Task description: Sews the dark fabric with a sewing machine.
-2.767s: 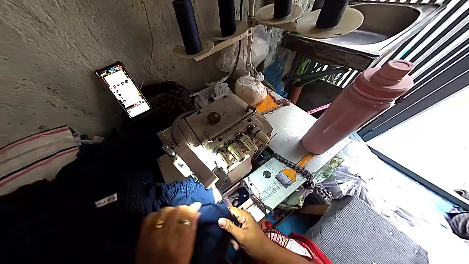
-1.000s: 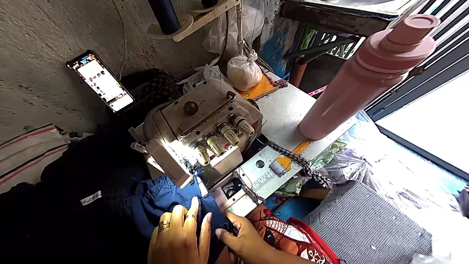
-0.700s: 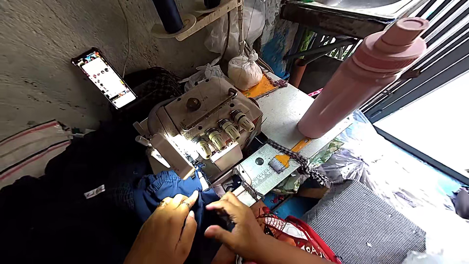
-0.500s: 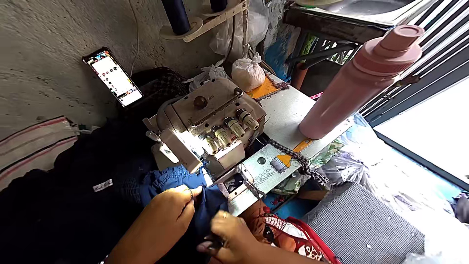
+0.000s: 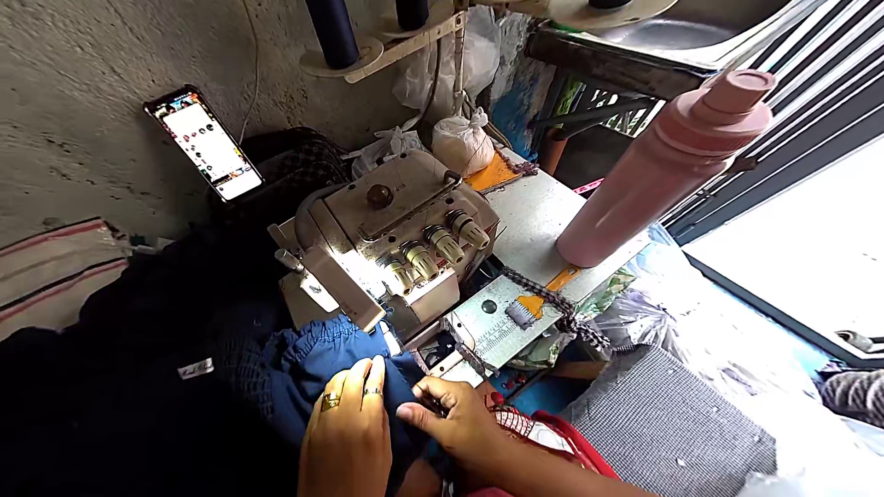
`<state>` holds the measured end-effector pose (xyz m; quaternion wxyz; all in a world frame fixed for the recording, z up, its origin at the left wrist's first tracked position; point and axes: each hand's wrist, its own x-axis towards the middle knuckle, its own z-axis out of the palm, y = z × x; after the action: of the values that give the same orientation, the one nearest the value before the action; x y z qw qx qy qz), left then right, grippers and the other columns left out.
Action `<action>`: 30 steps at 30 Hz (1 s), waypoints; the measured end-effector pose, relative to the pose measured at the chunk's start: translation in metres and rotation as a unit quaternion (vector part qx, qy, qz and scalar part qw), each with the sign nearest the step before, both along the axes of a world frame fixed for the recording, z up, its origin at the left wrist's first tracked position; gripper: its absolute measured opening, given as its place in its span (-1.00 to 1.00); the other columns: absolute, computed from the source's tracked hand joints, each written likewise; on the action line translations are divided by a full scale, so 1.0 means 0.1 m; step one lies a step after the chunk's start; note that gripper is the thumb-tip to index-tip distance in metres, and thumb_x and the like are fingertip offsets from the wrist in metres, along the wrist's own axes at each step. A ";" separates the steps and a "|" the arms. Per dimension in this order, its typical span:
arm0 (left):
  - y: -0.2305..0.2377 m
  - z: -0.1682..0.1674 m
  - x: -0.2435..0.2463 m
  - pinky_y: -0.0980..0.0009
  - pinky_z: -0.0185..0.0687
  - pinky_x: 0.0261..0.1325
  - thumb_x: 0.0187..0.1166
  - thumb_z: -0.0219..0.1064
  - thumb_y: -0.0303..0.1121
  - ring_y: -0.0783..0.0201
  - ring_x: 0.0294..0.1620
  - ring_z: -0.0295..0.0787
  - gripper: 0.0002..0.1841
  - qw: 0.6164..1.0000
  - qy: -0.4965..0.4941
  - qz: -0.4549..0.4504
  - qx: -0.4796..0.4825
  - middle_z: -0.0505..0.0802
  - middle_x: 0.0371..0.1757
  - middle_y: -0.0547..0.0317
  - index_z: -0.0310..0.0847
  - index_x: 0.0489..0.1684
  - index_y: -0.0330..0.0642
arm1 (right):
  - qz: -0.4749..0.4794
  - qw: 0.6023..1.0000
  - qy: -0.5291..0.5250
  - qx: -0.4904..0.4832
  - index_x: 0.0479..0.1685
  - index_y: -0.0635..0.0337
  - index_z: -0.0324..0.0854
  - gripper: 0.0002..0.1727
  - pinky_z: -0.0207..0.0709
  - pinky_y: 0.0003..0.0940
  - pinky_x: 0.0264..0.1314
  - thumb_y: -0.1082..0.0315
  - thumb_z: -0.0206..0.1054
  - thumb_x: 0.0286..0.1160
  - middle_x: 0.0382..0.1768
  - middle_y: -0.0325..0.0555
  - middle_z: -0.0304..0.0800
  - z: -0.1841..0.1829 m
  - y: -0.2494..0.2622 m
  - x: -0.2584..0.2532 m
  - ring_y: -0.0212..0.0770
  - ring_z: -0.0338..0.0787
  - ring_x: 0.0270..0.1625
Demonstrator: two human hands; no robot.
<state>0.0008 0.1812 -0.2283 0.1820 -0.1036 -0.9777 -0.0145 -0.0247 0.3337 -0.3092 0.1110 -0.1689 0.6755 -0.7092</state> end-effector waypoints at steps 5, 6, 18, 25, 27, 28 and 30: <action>0.04 -0.04 -0.02 0.16 0.73 0.13 0.54 0.09 -0.43 -0.07 0.03 0.89 -0.64 1.000 0.023 0.010 0.002 0.93 -0.02 -0.09 0.88 -0.05 -0.33 | -0.107 0.992 0.066 -0.026 -0.48 0.25 0.68 -0.66 0.55 -0.76 0.00 0.15 0.53 0.43 0.01 -0.13 0.74 -0.18 -0.04 -0.04 -0.61 0.67 -0.04; 0.05 -0.05 -0.02 0.16 0.73 0.13 0.55 0.09 -0.43 -0.07 0.02 0.89 -0.64 1.000 0.026 0.014 -0.001 0.93 -0.02 -0.09 0.88 -0.05 -0.33 | -0.104 0.994 0.021 -0.039 -0.50 0.23 0.67 -0.69 0.54 -0.74 -0.01 0.18 0.55 0.39 -0.01 -0.19 0.77 -0.19 -0.05 -0.06 -0.63 0.68 -0.05; 0.01 -0.04 -0.04 0.14 0.68 0.13 0.58 0.11 -0.37 -0.09 0.06 0.86 -0.64 0.999 0.029 0.018 -0.016 0.94 -0.01 -0.01 0.91 -0.06 -0.22 | 0.100 0.926 -0.342 -0.126 -0.02 0.12 0.52 -0.81 0.37 -0.64 -0.71 0.36 0.42 0.55 -0.58 -0.38 0.63 0.18 -0.08 -0.06 -0.56 0.52 -0.71; 0.15 0.03 -0.05 0.17 0.77 -0.07 0.56 0.23 -0.38 -0.12 -0.12 0.89 -0.68 0.999 -0.006 0.026 0.026 0.91 -0.04 -0.18 0.87 0.00 -0.37 | 0.084 0.940 -0.278 -0.180 0.08 0.16 0.58 -0.73 0.70 -0.58 -0.18 0.50 0.39 0.43 -0.28 -0.38 0.85 0.41 0.04 -0.05 -0.56 0.81 -0.29; 0.22 0.03 -0.04 0.16 0.78 -0.08 0.55 0.25 -0.38 -0.13 -0.10 0.90 -0.69 0.999 -0.011 0.041 0.029 0.91 -0.02 -0.20 0.87 0.01 -0.39 | 0.058 0.949 -0.241 -0.196 0.14 0.23 0.55 -0.66 0.73 -0.56 -0.03 0.55 0.40 0.38 -0.20 -0.35 0.85 0.37 0.05 -0.03 -0.53 0.84 -0.17; 0.24 0.03 -0.04 0.16 0.78 -0.08 0.56 0.25 -0.38 -0.14 -0.08 0.90 -0.69 0.998 -0.011 0.047 0.027 0.91 -0.01 -0.20 0.86 0.02 -0.39 | 0.051 0.953 -0.229 -0.192 0.12 0.21 0.51 -0.65 0.72 -0.58 -0.05 0.54 0.42 0.36 -0.22 -0.37 0.83 0.35 0.05 -0.03 -0.55 0.83 -0.19; 0.25 0.02 -0.05 0.18 0.77 -0.07 0.58 0.23 -0.37 -0.15 -0.06 0.90 -0.67 0.998 -0.009 0.052 0.018 0.92 0.03 -0.20 0.86 0.03 -0.39 | 0.042 0.956 -0.230 -0.179 0.02 0.12 0.47 -0.68 0.68 -0.62 -0.18 0.52 0.44 0.35 -0.32 -0.42 0.79 0.32 0.05 -0.05 -0.58 0.79 -0.30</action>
<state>-0.0043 0.2058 -0.2261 0.1751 -0.0496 -0.9830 -0.0239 -0.0299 0.3388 -0.2769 0.2605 -0.0464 0.4860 -0.8330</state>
